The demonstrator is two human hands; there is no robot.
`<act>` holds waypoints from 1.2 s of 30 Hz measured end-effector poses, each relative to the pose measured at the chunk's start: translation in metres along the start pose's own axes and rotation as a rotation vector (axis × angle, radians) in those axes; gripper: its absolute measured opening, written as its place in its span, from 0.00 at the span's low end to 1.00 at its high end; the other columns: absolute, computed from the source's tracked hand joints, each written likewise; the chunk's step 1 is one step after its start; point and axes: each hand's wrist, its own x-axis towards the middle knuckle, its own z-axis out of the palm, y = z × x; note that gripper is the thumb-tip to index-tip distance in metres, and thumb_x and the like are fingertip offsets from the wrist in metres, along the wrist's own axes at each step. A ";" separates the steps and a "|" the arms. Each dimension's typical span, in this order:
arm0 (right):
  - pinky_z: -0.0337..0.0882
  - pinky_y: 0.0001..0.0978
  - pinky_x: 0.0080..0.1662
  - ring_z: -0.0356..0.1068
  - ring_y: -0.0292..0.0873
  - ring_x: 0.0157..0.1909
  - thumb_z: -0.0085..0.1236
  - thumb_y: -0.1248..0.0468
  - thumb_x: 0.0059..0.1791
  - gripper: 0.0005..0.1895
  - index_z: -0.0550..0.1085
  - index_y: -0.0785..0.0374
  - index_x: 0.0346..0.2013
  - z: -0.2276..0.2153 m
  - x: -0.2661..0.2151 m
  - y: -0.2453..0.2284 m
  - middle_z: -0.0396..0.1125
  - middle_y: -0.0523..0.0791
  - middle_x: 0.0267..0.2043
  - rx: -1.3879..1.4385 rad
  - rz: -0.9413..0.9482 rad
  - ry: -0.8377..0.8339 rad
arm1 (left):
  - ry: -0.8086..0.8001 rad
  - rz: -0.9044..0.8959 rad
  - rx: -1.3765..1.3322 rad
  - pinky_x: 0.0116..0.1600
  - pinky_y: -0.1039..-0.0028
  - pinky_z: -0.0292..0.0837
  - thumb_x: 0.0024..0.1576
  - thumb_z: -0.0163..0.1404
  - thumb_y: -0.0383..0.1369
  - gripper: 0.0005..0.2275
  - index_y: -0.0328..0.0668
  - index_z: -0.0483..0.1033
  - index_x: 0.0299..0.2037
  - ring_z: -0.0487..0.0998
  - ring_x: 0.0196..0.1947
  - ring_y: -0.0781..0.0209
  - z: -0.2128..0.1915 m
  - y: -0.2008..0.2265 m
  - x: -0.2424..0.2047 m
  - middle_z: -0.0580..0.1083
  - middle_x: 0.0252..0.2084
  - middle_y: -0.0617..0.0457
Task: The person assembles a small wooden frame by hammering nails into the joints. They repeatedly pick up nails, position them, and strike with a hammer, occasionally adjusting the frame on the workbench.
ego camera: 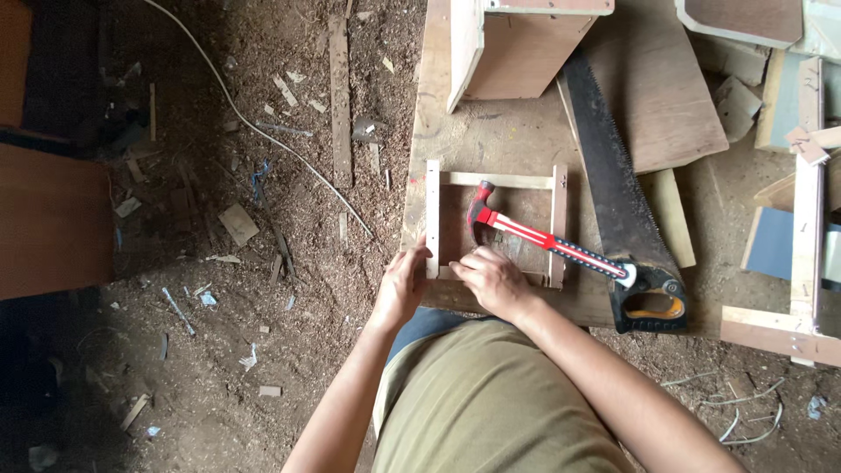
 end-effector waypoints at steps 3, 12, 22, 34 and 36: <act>0.71 0.37 0.47 0.68 0.45 0.43 0.61 0.70 0.44 0.16 0.80 0.64 0.46 0.004 -0.004 -0.004 0.71 0.43 0.37 0.021 -0.014 0.004 | -0.034 -0.013 -0.050 0.59 0.59 0.76 0.47 0.57 0.15 0.25 0.36 0.70 0.57 0.78 0.55 0.45 -0.009 0.003 0.000 0.77 0.55 0.44; 0.71 0.39 0.50 0.69 0.44 0.46 0.53 0.73 0.43 0.18 0.79 0.63 0.46 0.008 -0.007 -0.008 0.72 0.42 0.41 -0.071 -0.015 0.040 | -0.074 -0.009 -0.051 0.57 0.62 0.77 0.47 0.56 0.15 0.34 0.38 0.63 0.68 0.78 0.52 0.46 -0.016 0.008 0.004 0.76 0.50 0.45; 0.70 0.38 0.50 0.69 0.44 0.47 0.53 0.75 0.43 0.20 0.79 0.64 0.49 0.010 -0.010 -0.011 0.72 0.43 0.43 -0.086 0.015 0.009 | -0.095 -0.005 0.030 0.59 0.60 0.74 0.49 0.54 0.15 0.32 0.36 0.63 0.68 0.76 0.52 0.46 -0.009 -0.004 0.002 0.76 0.50 0.45; 0.70 0.39 0.51 0.69 0.45 0.48 0.55 0.68 0.46 0.16 0.79 0.64 0.47 -0.008 -0.005 -0.011 0.72 0.43 0.44 -0.046 -0.032 0.052 | 0.013 0.060 -0.013 0.59 0.58 0.72 0.50 0.51 0.15 0.33 0.37 0.60 0.70 0.75 0.53 0.44 -0.005 0.011 0.002 0.76 0.53 0.44; 0.70 0.38 0.52 0.69 0.44 0.48 0.53 0.69 0.45 0.17 0.78 0.63 0.48 -0.006 -0.004 -0.009 0.72 0.43 0.44 -0.097 -0.032 0.052 | -0.019 0.036 0.017 0.59 0.58 0.72 0.47 0.52 0.15 0.36 0.37 0.59 0.71 0.75 0.51 0.44 -0.005 0.013 0.003 0.76 0.52 0.44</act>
